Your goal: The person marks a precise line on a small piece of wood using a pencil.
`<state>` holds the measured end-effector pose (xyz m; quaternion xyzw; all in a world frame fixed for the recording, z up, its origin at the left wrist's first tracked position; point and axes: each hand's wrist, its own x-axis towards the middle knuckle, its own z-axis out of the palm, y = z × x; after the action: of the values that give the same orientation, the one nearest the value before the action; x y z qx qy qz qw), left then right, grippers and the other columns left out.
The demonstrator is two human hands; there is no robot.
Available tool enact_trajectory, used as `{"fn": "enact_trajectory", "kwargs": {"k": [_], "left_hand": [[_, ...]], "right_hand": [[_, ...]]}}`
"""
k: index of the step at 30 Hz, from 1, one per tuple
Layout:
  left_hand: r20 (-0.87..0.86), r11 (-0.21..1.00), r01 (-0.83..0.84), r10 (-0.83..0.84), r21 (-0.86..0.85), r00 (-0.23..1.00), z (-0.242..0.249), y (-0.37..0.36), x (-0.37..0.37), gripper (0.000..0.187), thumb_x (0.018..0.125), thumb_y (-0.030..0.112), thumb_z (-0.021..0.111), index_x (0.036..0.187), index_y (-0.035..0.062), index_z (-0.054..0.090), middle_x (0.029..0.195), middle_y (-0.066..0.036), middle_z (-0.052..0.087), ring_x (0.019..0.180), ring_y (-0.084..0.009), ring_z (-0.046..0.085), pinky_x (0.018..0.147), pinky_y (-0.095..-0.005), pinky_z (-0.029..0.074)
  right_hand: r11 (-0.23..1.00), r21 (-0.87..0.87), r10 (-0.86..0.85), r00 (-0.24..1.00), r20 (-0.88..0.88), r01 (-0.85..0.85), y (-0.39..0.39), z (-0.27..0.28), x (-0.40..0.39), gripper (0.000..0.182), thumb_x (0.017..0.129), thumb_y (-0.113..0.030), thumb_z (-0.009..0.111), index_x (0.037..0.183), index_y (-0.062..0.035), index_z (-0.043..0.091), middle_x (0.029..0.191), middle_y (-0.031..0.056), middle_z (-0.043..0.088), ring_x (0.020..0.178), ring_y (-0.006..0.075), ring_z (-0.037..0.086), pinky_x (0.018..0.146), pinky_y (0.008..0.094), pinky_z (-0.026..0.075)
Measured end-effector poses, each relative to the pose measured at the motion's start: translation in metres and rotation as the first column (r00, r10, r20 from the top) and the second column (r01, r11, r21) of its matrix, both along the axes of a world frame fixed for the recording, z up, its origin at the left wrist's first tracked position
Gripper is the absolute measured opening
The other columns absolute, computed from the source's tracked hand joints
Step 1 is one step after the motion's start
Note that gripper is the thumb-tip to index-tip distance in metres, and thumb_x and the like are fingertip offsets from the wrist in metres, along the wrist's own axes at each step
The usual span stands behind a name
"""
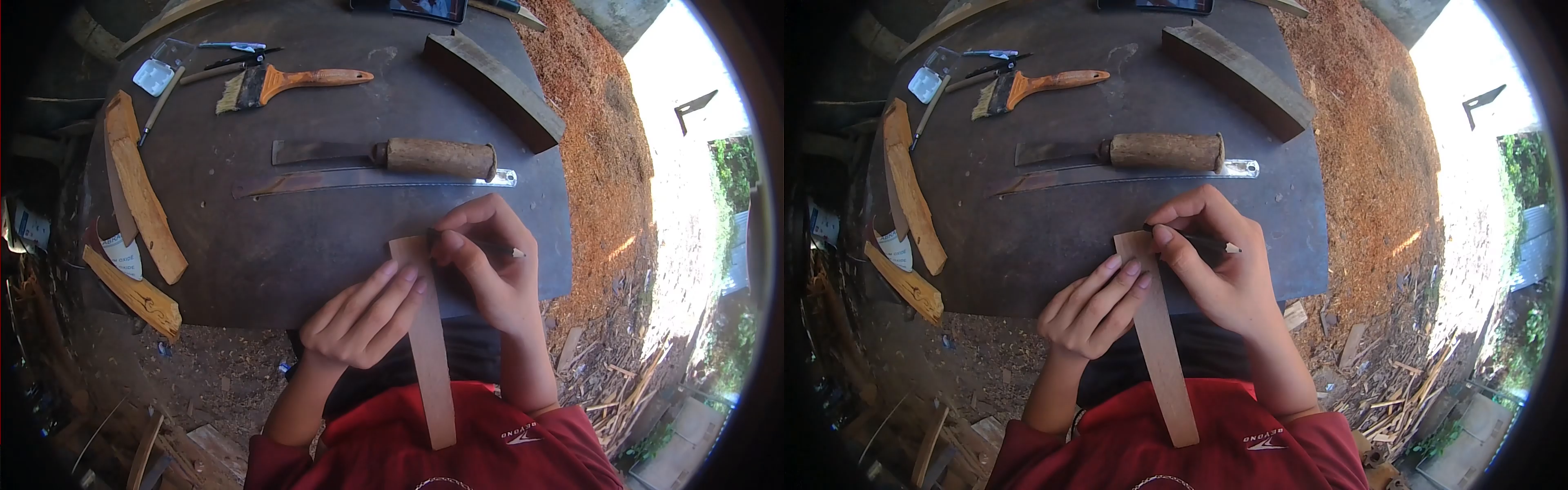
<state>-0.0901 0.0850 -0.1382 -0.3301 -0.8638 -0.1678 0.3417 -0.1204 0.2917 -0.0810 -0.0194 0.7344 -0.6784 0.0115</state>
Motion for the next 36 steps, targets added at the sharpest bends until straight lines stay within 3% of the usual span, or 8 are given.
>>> {"fn": "enact_trajectory", "kwargs": {"k": [16,22,25,31,34,36], "left_hand": [[0.021,1.000,0.016,-0.016,-0.014,1.000,0.006,0.000,-0.001,0.020,0.097,0.017,0.074,0.115,0.0203,0.082,0.120,0.005,0.079,0.108,-0.0132,0.077,0.079,-0.0219,0.060],[0.058,0.999,0.029,-0.028,-0.015,0.998,0.007,0.001,0.001,0.024,0.097,0.012,0.070,0.117,0.0193,0.082,0.121,0.004,0.079,0.109,-0.0139,0.078,0.081,-0.0237,0.061],[0.072,0.999,0.027,-0.025,-0.017,0.997,0.011,0.002,0.004,0.025,0.096,0.010,0.070,0.117,0.0192,0.082,0.120,0.004,0.079,0.108,-0.0140,0.078,0.081,-0.0242,0.061],[0.006,1.000,-0.005,0.005,-0.022,1.000,0.004,0.002,0.001,0.024,0.092,0.017,0.082,0.115,0.0223,0.081,0.119,0.006,0.080,0.108,-0.0132,0.078,0.077,-0.0243,0.059],[0.026,1.000,-0.001,0.001,-0.029,1.000,0.005,0.000,0.002,0.024,0.092,0.018,0.082,0.115,0.0223,0.081,0.119,0.006,0.079,0.107,-0.0133,0.078,0.076,-0.0234,0.059],[0.019,1.000,0.004,-0.004,-0.015,1.000,0.001,0.000,0.001,0.022,0.096,0.017,0.076,0.117,0.0196,0.080,0.122,0.005,0.079,0.109,-0.0127,0.077,0.077,-0.0208,0.058]], "right_hand": [[0.996,-0.093,0.004,1.000,0.013,-0.002,0.005,0.000,-0.004,0.011,0.102,-0.007,0.066,0.109,0.0024,0.066,0.094,0.0063,0.072,0.085,0.0101,0.068,0.078,0.0273,0.054],[0.981,-0.192,-0.036,0.999,-0.008,0.033,0.006,-0.003,-0.003,0.011,0.103,-0.008,0.065,0.109,0.0019,0.066,0.095,0.0059,0.071,0.086,0.0103,0.068,0.077,0.0271,0.054],[0.963,-0.262,-0.041,0.997,0.071,0.059,0.007,0.004,-0.001,0.011,0.104,-0.008,0.065,0.109,0.0007,0.067,0.094,0.0048,0.071,0.087,0.0095,0.067,0.076,0.0260,0.054],[0.973,-0.226,-0.041,0.998,0.058,0.053,0.011,0.002,0.003,0.009,0.102,-0.005,0.066,0.107,0.0021,0.066,0.093,0.0050,0.070,0.082,0.0087,0.066,0.070,0.0243,0.052],[0.974,-0.211,-0.070,0.997,0.044,0.077,0.006,0.002,0.003,0.010,0.101,-0.005,0.066,0.107,0.0023,0.066,0.091,0.0057,0.070,0.080,0.0096,0.067,0.070,0.0242,0.052],[0.977,-0.200,-0.068,0.997,0.047,0.076,0.007,0.001,0.001,0.009,0.101,-0.004,0.065,0.108,0.0024,0.066,0.092,0.0063,0.071,0.081,0.0101,0.067,0.070,0.0244,0.052]]}}
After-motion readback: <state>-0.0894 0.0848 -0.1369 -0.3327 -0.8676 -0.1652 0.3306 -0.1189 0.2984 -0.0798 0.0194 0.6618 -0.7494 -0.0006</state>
